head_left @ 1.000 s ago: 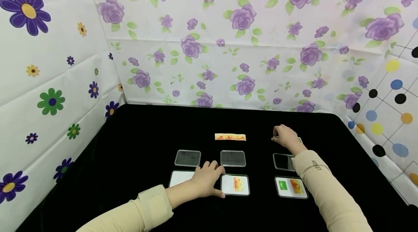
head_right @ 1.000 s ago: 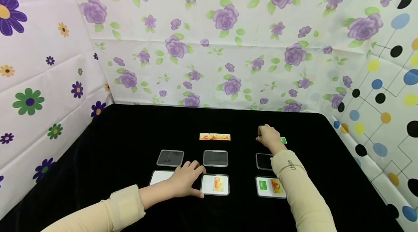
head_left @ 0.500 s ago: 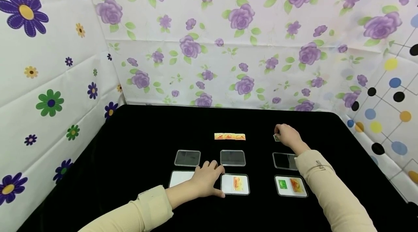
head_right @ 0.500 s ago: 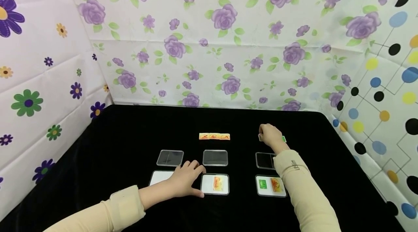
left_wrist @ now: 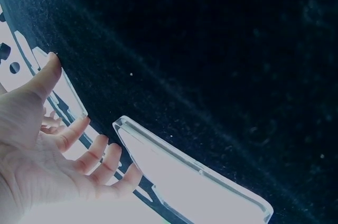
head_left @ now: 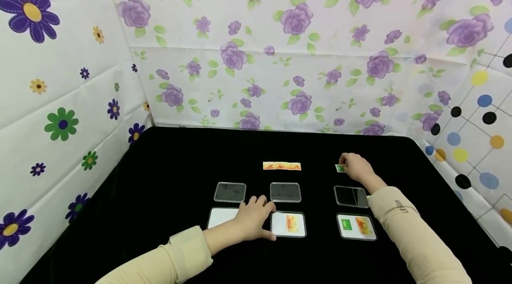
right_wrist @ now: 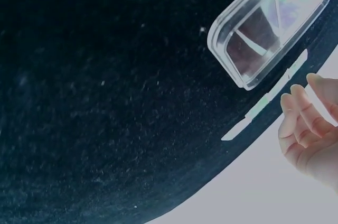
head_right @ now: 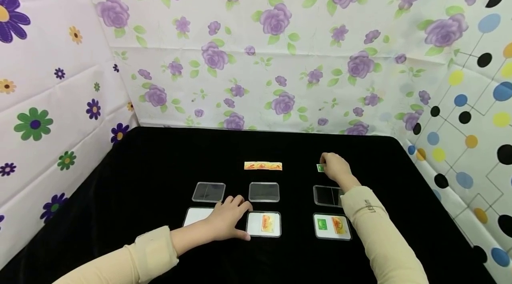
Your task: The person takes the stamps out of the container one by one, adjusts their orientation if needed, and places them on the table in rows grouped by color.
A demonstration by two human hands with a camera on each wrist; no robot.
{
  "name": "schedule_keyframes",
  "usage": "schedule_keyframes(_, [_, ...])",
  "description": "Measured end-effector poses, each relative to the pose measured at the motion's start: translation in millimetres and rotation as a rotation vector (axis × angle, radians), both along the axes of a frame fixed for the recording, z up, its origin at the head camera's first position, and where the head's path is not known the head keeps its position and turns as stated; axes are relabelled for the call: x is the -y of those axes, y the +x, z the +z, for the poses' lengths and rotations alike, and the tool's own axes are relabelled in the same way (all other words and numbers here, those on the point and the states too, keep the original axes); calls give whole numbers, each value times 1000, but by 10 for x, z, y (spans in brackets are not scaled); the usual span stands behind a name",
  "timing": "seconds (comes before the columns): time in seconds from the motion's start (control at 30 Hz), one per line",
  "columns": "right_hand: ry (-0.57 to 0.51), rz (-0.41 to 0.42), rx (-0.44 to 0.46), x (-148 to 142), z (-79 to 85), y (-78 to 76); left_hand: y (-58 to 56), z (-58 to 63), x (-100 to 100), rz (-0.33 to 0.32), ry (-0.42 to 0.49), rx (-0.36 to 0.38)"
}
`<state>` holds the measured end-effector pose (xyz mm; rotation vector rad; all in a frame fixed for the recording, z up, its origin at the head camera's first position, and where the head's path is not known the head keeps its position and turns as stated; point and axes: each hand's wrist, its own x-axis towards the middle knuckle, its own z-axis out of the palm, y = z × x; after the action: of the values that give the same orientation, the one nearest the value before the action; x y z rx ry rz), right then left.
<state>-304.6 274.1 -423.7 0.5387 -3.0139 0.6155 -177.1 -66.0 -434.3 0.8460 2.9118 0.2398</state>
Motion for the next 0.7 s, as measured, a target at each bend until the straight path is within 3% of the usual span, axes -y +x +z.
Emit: schedule_keyframes(0.7, [-33,41,5,-25,201,119,-5,27,-5,-6,-19,16])
